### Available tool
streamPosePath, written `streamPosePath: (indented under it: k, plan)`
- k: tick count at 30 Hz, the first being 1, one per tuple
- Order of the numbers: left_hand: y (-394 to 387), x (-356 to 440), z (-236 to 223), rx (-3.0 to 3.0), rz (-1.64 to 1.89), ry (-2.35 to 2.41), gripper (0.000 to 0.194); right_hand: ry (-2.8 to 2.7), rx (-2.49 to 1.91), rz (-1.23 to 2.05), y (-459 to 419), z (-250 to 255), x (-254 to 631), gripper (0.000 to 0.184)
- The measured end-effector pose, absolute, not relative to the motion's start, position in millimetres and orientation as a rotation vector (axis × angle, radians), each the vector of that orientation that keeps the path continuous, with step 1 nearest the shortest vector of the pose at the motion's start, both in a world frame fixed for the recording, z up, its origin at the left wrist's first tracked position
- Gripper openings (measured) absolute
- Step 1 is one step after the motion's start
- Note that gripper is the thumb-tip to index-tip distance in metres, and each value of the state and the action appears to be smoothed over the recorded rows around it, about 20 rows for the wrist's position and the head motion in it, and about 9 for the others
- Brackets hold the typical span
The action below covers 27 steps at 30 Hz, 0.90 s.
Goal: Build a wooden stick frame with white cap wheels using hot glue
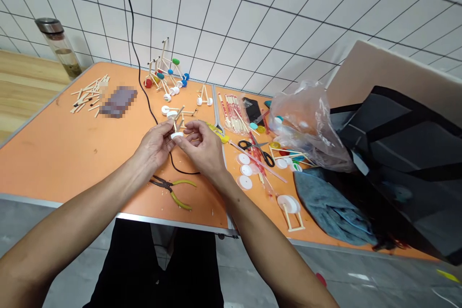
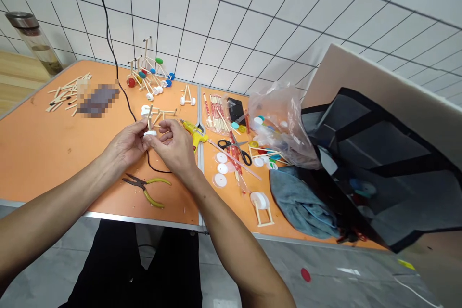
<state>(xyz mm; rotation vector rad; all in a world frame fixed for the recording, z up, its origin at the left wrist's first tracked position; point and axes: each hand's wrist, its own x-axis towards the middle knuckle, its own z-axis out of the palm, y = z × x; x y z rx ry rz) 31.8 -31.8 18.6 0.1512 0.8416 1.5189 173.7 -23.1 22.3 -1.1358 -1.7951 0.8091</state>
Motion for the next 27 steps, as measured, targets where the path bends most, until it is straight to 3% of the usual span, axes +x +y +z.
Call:
streamPosePath:
  k: [4,11,22,27]
  plan:
    - [-29,34,10,0.190,1.561,0.836,0.021,-1.781,-1.171,0.865,-25,23,166,0.039]
    - [-33,39,18,0.142,1.569,0.817,0.021,-1.714,-1.122,0.928,-28,22,160,0.025]
    - [-37,28,30,0.223,1.399,1.015,0.006,-1.656,-1.086,0.990,-17,35,182,0.025]
    - [-32,12,33,0.545,1.529,1.031,0.033,-1.728,-1.050,1.187,-11,39,193,0.029]
